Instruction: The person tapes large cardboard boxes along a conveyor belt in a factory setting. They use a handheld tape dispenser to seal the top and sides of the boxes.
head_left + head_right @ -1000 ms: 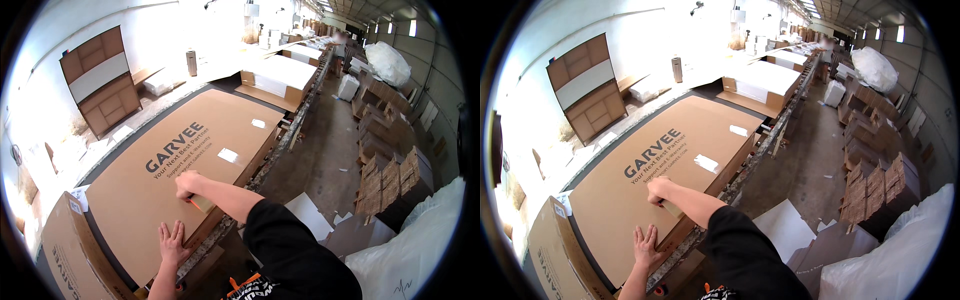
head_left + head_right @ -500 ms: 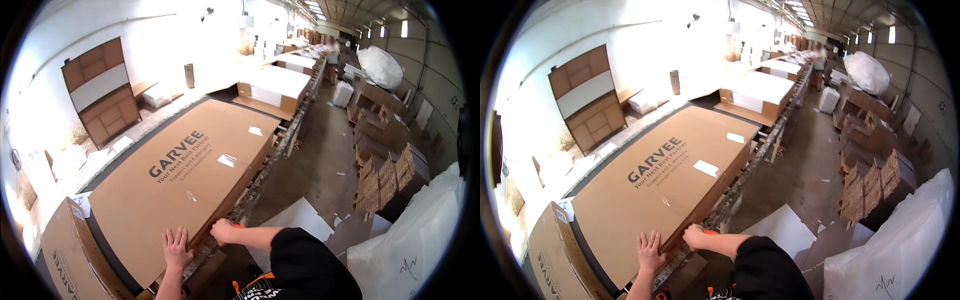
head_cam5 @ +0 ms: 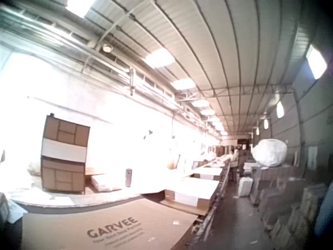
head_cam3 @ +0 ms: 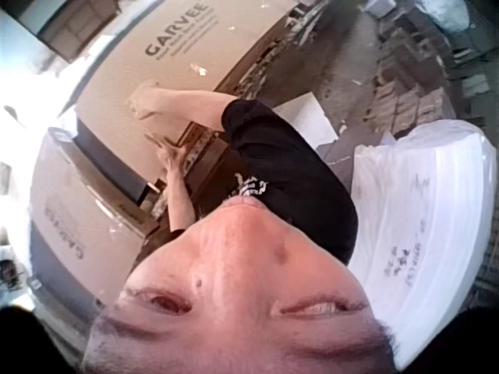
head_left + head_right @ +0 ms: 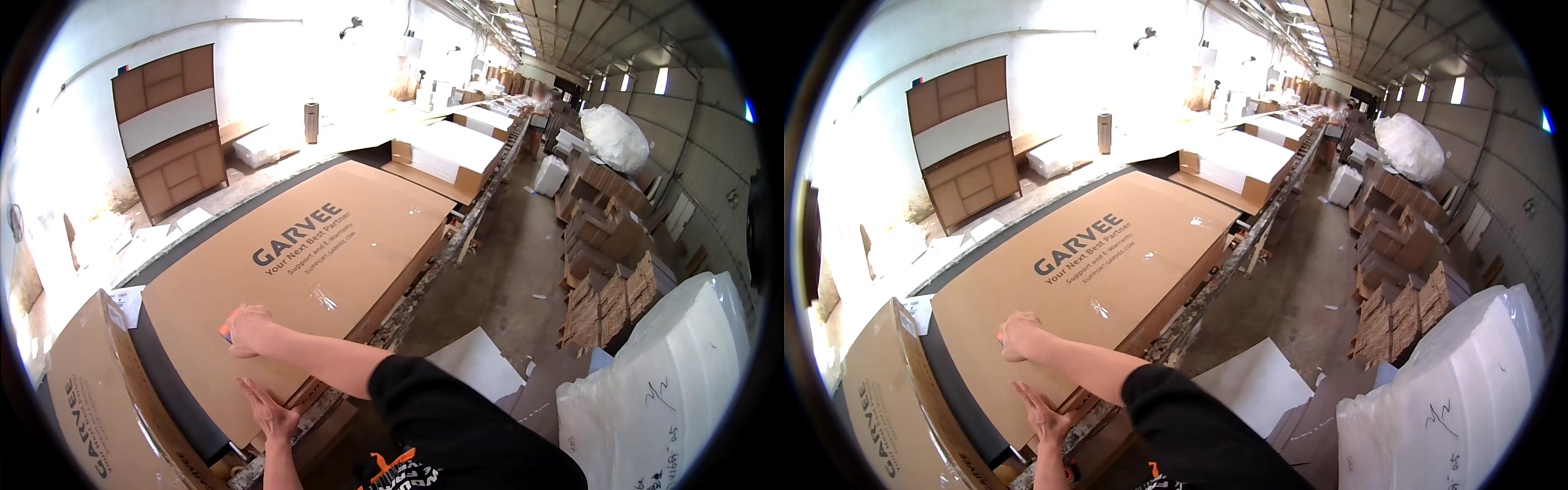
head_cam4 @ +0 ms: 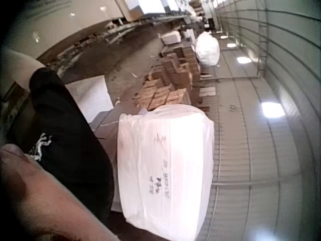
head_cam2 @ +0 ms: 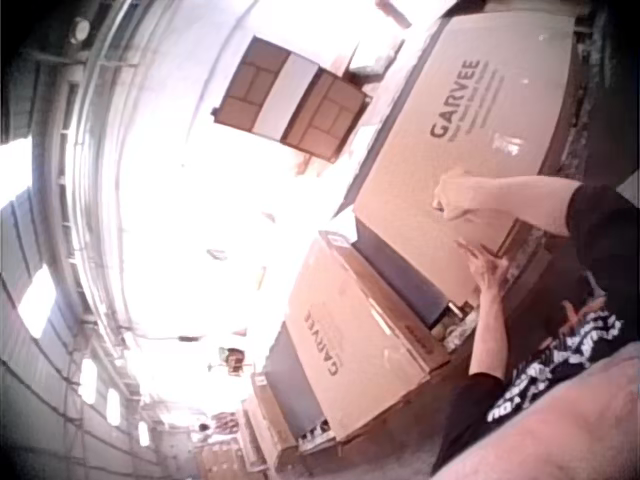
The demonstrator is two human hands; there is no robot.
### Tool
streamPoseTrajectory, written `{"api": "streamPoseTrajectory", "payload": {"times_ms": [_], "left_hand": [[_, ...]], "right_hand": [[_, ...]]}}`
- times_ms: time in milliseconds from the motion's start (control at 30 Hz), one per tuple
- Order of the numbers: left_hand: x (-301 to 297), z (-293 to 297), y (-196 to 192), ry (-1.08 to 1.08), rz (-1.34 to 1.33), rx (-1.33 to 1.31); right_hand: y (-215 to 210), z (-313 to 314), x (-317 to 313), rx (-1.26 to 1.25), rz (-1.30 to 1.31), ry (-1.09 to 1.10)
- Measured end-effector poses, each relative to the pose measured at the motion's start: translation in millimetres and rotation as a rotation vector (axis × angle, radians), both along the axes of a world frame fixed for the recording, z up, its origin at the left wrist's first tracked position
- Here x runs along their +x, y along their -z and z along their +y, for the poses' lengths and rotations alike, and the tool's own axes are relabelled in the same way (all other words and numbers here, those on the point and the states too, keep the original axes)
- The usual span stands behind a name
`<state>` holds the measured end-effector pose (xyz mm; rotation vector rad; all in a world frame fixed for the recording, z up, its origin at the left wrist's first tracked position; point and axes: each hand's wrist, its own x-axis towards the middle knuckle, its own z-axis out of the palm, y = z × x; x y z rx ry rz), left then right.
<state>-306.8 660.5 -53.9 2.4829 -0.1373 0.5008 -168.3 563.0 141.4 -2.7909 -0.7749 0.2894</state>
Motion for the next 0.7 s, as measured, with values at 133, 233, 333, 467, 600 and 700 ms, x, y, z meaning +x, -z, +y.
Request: {"api": "streamPoseTrajectory", "payload": {"times_ms": [133,233,333,467,600,700], "left_hand": [[-2.6,5.0,-10.1,0.014,0.189,-0.189],[2.3,15.4,0.5,0.022,0.064,-0.068],[1.5,21.6,-6.1,0.083,-0.090,0.070],[8.3,22.3,-8.9,0.194,0.003,0.256],[4.0,11.5,-10.5,0.147,-0.045,0.542],[1.0,-12.2,-45.6,0.023,0.205,0.445]], "right_hand": [[20.7,-2.0,-24.5,-0.202,0.213,0.005],[37.8,-24.9,-72.8,-0.227,0.228,-0.053],[68.2,-60.6,-132.8,-0.249,0.305,-0.035],[101.2,-39.1,-130.7,-0.143,0.233,0.028],[124.6,-24.7,-128.2,-0.493,0.207,-0.038],[136.0,-61.4,-144.3,-0.477,0.126,-0.129]]}}
